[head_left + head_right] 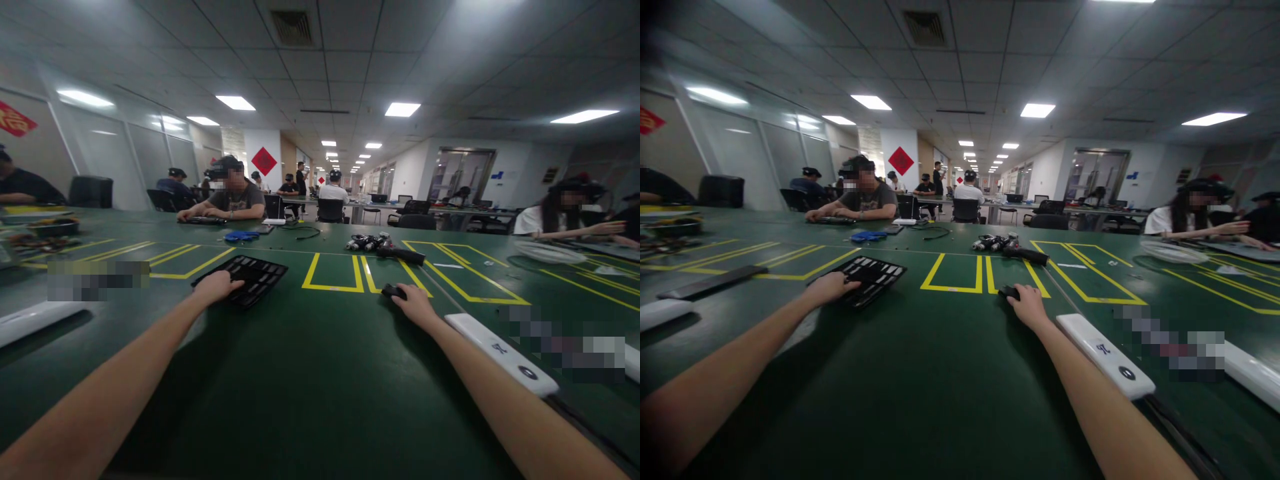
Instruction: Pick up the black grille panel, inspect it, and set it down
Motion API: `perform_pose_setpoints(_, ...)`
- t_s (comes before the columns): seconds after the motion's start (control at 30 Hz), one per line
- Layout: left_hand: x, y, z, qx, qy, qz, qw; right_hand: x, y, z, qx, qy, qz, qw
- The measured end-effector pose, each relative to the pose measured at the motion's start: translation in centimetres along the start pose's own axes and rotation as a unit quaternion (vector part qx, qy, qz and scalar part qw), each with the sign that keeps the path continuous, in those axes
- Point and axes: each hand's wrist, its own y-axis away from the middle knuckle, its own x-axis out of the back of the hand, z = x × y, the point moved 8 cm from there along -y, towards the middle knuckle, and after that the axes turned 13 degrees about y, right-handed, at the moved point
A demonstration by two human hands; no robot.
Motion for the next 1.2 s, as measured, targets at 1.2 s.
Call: perform_pose_setpoints(1.2, -11.6, 11.4, 14.1, 0.040, 0.509, -0.267, 0.817, 2.7, 6.9, -12.3, 0.342, -0.383, 0.051, 0.856)
